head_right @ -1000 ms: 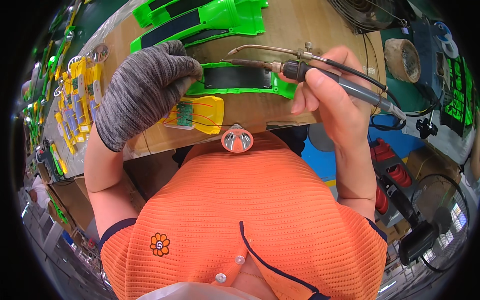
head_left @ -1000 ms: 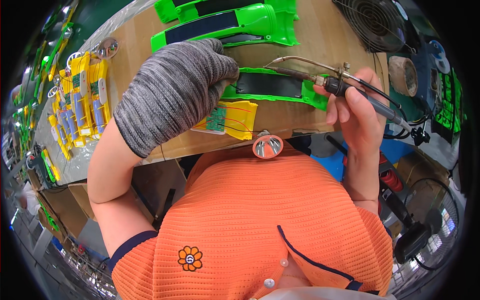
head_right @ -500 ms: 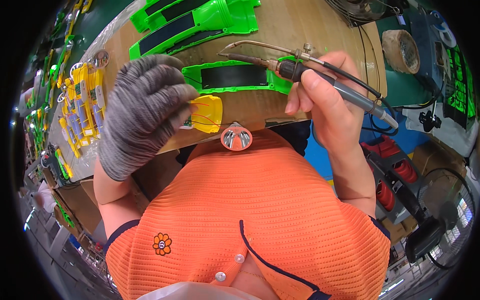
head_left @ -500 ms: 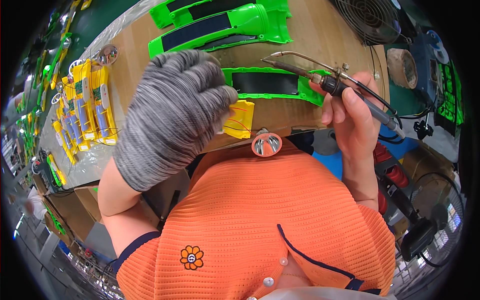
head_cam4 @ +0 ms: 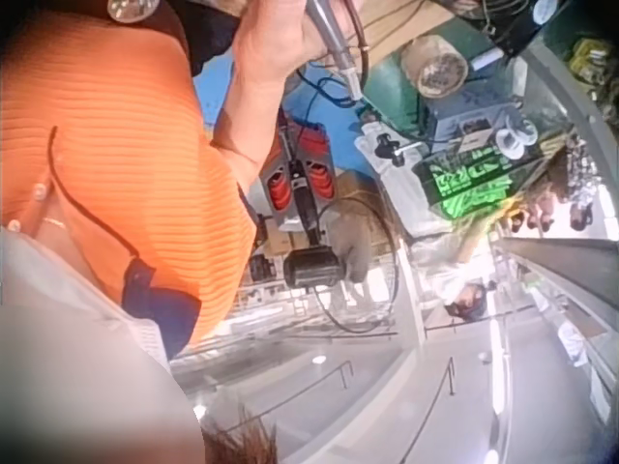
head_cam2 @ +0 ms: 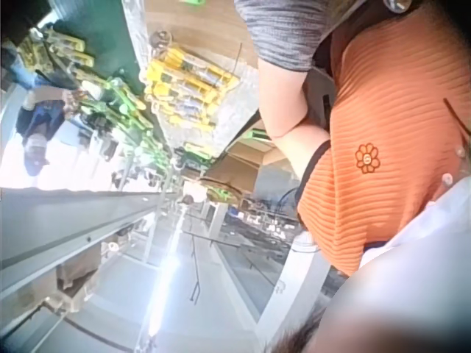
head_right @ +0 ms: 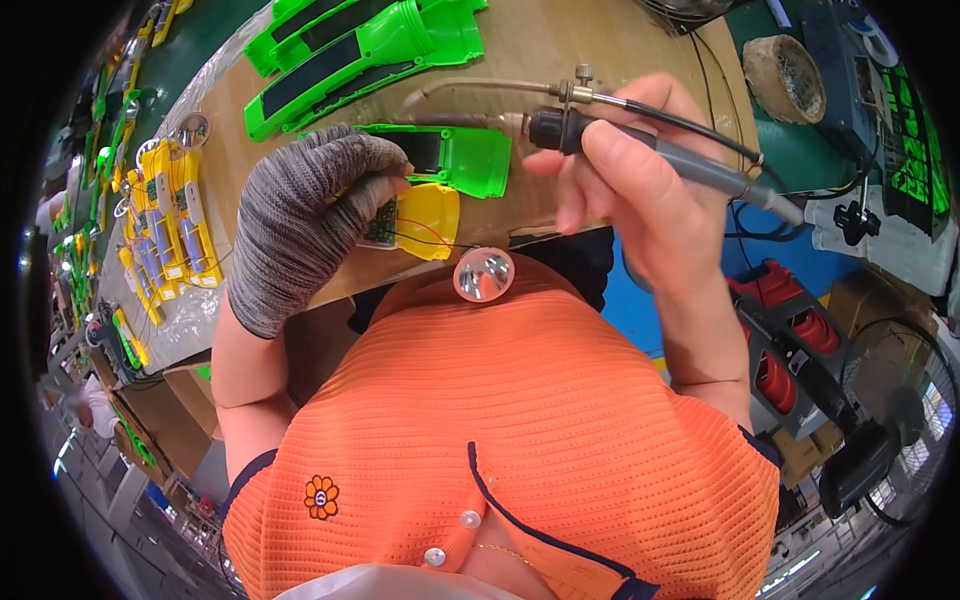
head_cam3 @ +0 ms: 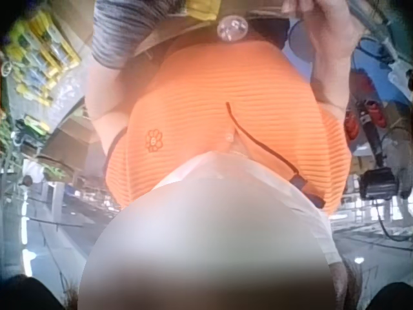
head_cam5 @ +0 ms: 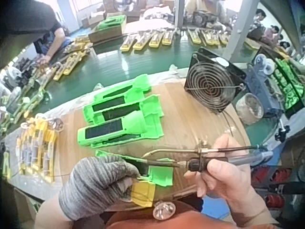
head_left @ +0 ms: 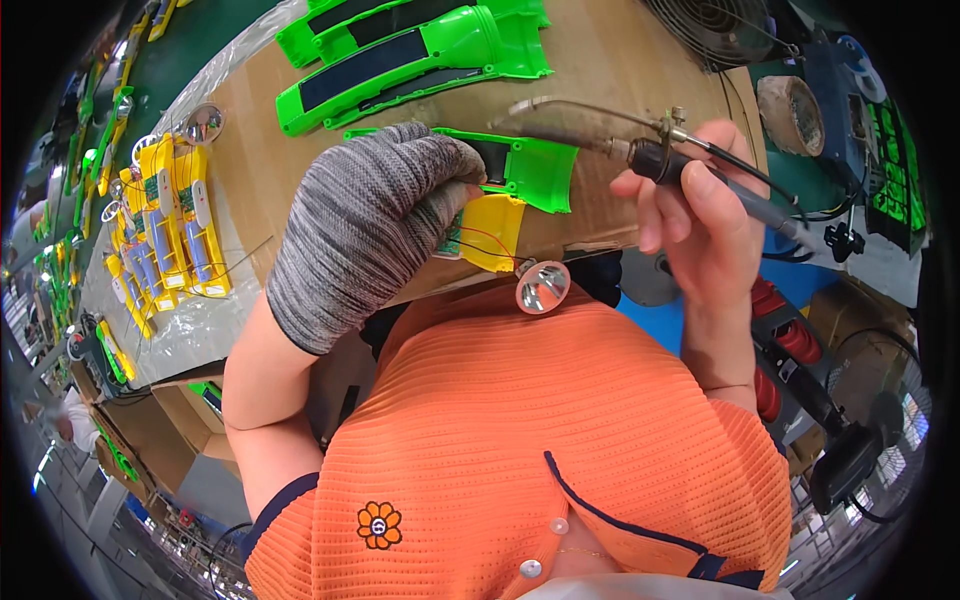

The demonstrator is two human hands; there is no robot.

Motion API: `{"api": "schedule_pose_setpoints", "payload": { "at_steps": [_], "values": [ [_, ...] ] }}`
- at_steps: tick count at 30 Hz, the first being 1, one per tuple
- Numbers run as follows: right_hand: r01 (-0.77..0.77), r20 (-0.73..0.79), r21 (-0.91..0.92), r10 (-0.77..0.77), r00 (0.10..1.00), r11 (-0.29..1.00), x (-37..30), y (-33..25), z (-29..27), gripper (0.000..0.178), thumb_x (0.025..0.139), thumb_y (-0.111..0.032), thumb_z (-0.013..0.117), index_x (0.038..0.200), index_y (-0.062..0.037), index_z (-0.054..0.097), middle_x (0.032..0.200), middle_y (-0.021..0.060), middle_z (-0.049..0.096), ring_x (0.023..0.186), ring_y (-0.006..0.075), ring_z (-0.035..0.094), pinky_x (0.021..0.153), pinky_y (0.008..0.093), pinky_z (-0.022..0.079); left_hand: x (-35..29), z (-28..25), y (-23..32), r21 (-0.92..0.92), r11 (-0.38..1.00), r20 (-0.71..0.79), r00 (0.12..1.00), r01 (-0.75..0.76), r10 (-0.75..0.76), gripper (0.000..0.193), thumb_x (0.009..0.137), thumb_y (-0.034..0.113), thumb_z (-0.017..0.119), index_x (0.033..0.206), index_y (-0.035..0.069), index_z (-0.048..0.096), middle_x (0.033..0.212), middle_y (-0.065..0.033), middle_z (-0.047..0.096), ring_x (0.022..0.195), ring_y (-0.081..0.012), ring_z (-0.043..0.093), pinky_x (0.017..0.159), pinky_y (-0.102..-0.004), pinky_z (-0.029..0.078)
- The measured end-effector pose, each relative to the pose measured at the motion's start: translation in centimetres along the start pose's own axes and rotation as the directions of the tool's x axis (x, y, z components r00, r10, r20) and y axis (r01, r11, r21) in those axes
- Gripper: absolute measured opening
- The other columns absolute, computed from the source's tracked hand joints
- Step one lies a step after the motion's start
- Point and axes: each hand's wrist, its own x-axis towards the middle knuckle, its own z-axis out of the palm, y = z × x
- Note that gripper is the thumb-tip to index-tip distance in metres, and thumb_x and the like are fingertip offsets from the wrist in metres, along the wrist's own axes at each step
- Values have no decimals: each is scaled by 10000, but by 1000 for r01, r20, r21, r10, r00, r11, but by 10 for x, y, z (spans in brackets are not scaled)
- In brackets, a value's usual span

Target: Soldering wires and components onto small circuit boards and assembling them into plastic housings on a production line.

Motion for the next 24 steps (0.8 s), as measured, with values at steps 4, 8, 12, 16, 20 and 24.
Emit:
{"api": "schedule_pose_setpoints", "payload": {
  "at_steps": [4,8,12,16,20,24],
  "values": [
    [-20,89,-133,32,995,991,7,-15,-12,142,891,-61,610,935,11,496,620,67,569,515,148,591,684,324,584,6,2,2,257,963,36,997,-74,68,113,829,41,689,941,25,691,876,-114,681,809,-291,666,731,-349,530],
    [-81,146,-293,128,981,953,14,-20,-13,154,868,-53,665,907,-2,525,654,45,609,549,96,608,572,242,528,11,4,10,335,942,61,998,-27,7,107,824,56,683,927,33,698,865,-131,675,810,-307,669,731,-364,536],
    [-114,167,-400,195,966,909,18,-23,-9,173,856,-70,705,902,-21,545,652,24,615,559,59,594,479,201,442,14,3,13,334,943,82,996,4,-34,103,820,63,683,916,29,697,851,-141,673,798,-320,669,725,-375,540],
    [-112,196,-445,219,956,888,21,-23,-8,181,851,-79,718,895,-25,552,654,20,617,558,46,585,473,194,433,15,4,13,332,943,71,997,8,-33,100,816,65,682,908,30,696,846,-145,670,789,-323,668,717,-379,540],
    [-66,193,-496,184,964,866,21,-20,-6,182,854,-86,718,887,-19,552,649,14,619,548,41,578,462,196,428,17,4,13,352,936,86,996,5,-38,99,810,61,681,902,26,692,837,-151,666,774,-331,662,705,-384,537],
    [-39,189,-494,151,970,868,20,-17,-4,182,853,-86,718,883,-18,553,640,12,623,546,40,578,461,202,433,19,3,14,353,936,107,994,-7,-33,100,809,58,679,901,21,689,822,-157,658,765,-336,656,697,-388,534]
  ]
}}
